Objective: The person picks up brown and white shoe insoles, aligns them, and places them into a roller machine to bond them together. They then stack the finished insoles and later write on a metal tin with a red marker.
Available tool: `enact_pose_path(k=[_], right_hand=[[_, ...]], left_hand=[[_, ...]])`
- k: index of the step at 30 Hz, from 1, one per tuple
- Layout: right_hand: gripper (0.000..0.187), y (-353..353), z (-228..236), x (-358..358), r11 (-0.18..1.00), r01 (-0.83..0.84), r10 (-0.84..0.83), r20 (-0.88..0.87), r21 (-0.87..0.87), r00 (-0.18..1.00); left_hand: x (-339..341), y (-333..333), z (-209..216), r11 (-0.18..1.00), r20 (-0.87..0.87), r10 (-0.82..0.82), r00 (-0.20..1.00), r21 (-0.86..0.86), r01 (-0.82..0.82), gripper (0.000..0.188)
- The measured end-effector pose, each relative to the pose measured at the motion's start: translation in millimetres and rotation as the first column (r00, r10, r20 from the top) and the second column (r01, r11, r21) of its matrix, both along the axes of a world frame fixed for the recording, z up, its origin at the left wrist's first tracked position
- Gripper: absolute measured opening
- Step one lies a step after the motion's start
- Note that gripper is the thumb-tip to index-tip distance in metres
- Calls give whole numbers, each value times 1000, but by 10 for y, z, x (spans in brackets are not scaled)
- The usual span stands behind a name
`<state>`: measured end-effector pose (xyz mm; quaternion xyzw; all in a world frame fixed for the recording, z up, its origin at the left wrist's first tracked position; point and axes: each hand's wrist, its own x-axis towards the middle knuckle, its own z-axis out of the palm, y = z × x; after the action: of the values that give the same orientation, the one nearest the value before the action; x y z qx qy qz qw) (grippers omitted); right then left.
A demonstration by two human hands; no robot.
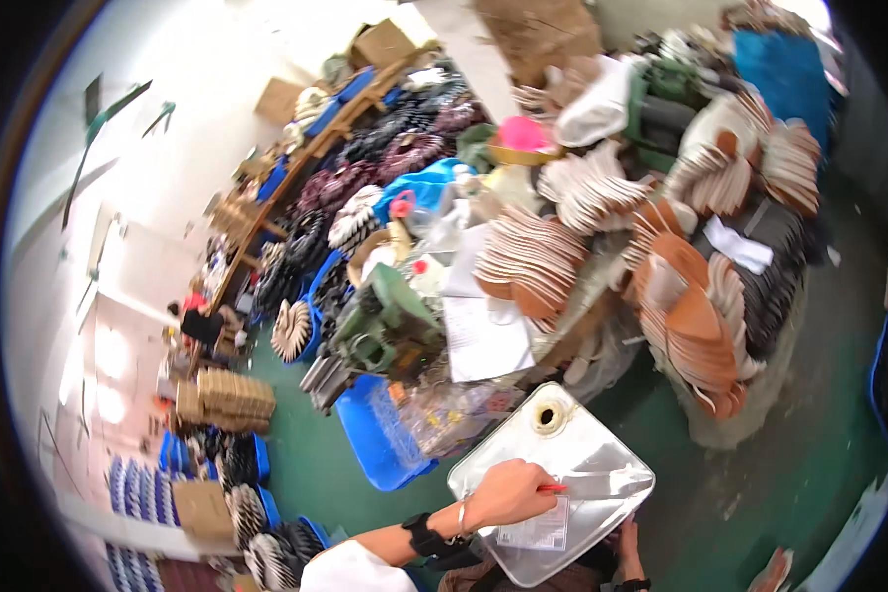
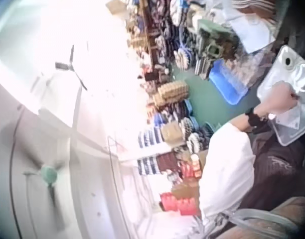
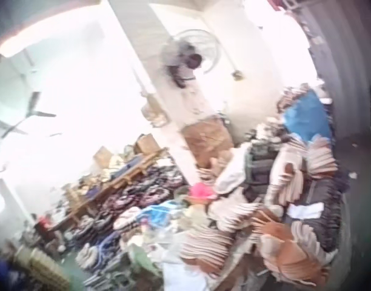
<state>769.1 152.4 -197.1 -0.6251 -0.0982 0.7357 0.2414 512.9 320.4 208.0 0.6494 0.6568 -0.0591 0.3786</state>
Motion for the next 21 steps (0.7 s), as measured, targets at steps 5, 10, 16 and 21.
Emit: enact_pose_path(k=[5,10,16,21], right_hand=[[52,562,904,-183,973,-61,100,-168,223,981],[52,1220,1448,-610,804,-292,109,354,517,929],[54,1557,2231,-915,738,-403,28,573,541,819],[53,1643,3048,-1241,753,-458,-26,717,472,696]], left_hand=[[-557,-598,707,944,192,280,940,124,-307,24],[-1257,-614,1012,818,278,432,858,279,-503,29],[-2147,-672,756,627,513,456,727,394,-672,36],[-2628,-568,632,583,590,454,667,370,-724,33]])
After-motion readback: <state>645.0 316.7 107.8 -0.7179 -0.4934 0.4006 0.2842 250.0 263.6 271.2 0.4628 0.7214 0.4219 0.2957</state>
